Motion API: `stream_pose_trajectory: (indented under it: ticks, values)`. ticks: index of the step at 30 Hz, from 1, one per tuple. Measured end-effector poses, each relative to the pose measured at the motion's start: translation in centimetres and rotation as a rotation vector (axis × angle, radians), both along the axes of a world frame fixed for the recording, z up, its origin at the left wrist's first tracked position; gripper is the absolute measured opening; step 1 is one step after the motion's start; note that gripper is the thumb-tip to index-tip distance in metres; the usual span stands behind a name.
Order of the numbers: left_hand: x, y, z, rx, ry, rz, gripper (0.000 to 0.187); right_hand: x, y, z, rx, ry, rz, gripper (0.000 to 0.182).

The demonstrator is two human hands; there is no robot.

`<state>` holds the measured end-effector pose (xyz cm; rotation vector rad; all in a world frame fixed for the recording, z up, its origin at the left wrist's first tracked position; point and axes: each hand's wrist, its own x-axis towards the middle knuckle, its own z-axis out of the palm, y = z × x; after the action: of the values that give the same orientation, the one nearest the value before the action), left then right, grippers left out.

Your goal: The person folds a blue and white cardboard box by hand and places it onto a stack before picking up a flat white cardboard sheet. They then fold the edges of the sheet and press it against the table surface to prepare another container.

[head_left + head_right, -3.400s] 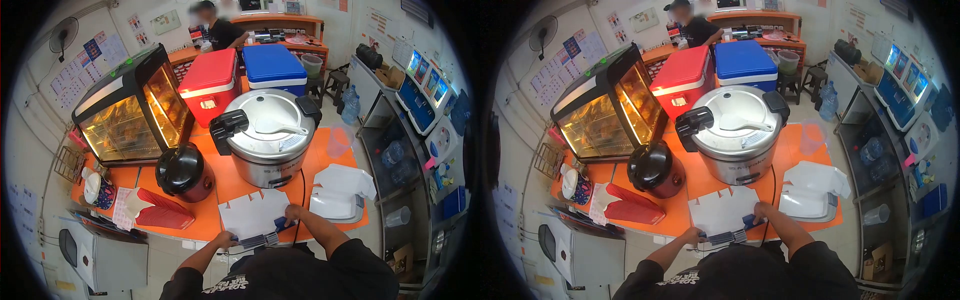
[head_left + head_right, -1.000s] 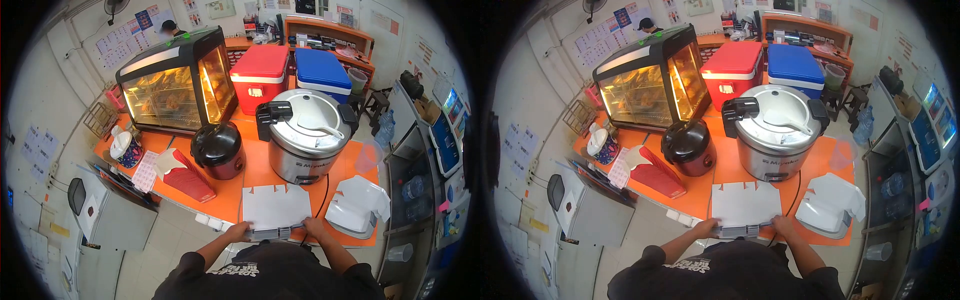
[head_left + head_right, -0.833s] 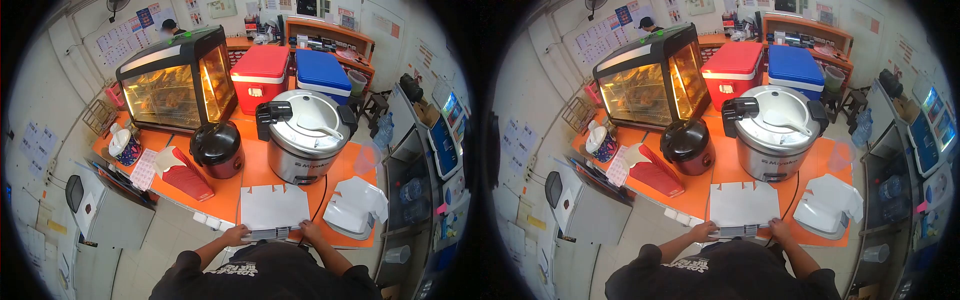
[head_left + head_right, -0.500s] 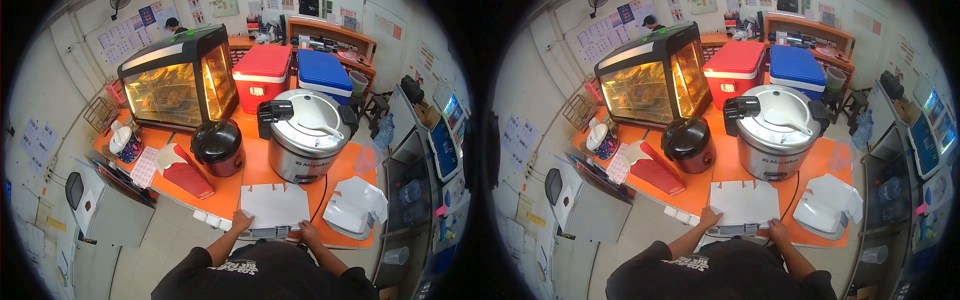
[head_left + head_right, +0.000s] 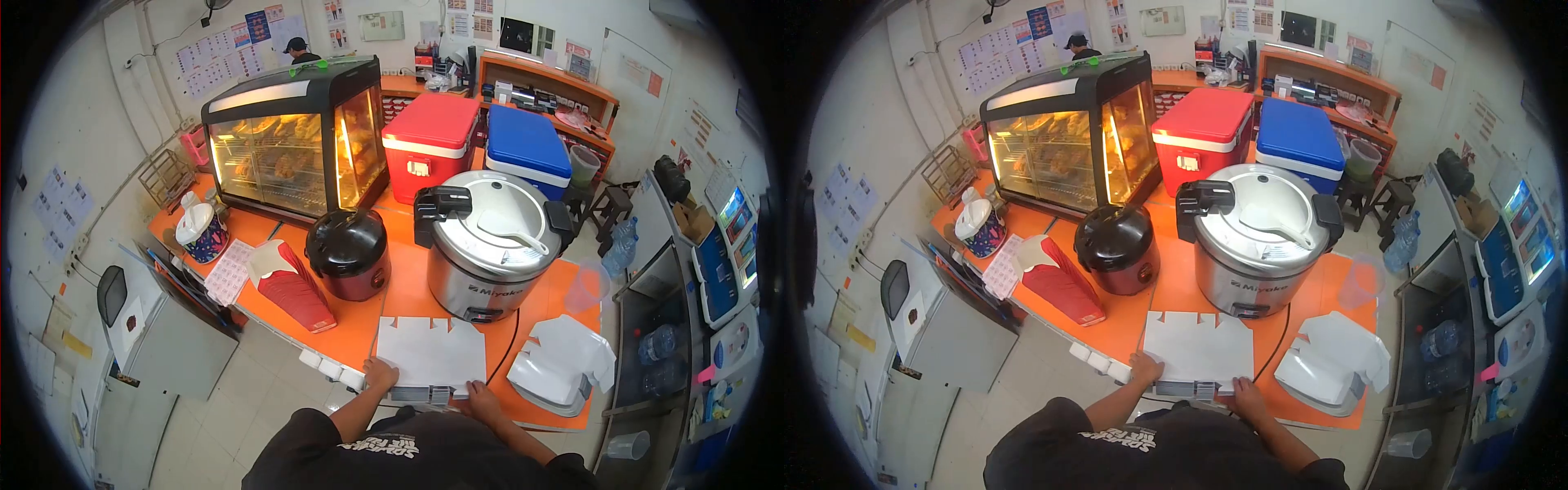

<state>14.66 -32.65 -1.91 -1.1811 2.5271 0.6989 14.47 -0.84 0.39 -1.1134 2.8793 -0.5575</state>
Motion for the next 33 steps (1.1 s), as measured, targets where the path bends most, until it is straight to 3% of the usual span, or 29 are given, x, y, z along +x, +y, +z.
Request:
stream_pose_trajectory:
  ticks: [4, 6, 7, 10, 13, 15, 17, 19, 20, 21, 23, 26, 33]
  values:
    - [-0.6, 0.3, -0.7, -0.021, -0.005, 0.055, 0.079, -2.2, 0.1, 2.1, 0.115, -0.257, 0.061, 0.068]
    - [-0.5, 0.5, -0.3, -0.021, -0.008, 0.07, 0.078, -4.2, -0.5, 0.8, -0.196, -0.658, -0.241, 0.072]
    - [-0.7, 0.6, 0.2, -0.025, -0.008, 0.081, 0.077, -5.1, -0.3, -1.2, -0.245, -0.451, -0.27, 0.075]
    - [-0.9, 0.8, 0.2, -0.053, -0.028, 0.095, 0.076, -6.8, -0.7, -0.1, -0.137, -0.315, -0.416, 0.085]
    - [-0.7, 0.8, 1.3, -0.027, -0.027, 0.08, 0.081, -7.8, -1.5, -1.3, 0.008, -0.36, -0.532, 0.096]
    - [-1.4, -3.3, -10.6, -0.139, -0.074, -0.215, 0.087, -8.3, -1.3, -2.7, 0.042, -0.421, -0.452, 0.1]
    - [-1.0, -2.7, -5.5, -0.254, -0.16, -0.472, 0.074, -7.9, -1.6, -4.5, 0.176, -0.287, -0.459, 0.097]
    - [-1.2, -2.2, -2.8, -0.258, -0.195, -0.526, 0.071, -7.3, -1.9, -1.8, 0.073, -0.301, -0.416, 0.079]
    - [-1.5, -2.4, -2.9, -0.249, -0.238, -0.532, 0.069, -7.3, -1.9, -3.0, 0.059, -0.242, -0.432, 0.077]
    - [-1.7, -2.0, -2.1, -0.252, -0.275, -0.513, 0.07, -7.2, -2.1, -2.8, 0.017, -0.275, -0.473, 0.078]
    - [-1.7, -1.3, -2.7, -0.15, -0.145, -0.164, 0.076, -6.6, -2.2, -1.7, -0.012, -0.325, -0.51, 0.078]
    - [-1.5, -0.1, 0.4, -0.054, -0.078, 0.035, 0.084, -7.2, -2.7, -1.4, -0.036, -0.399, -0.565, 0.081]
    - [-2.2, -0.8, 1.4, -0.01, -0.168, 0.098, 0.088, -7.6, -2.5, -2.0, 0.051, -0.397, -0.552, 0.088]
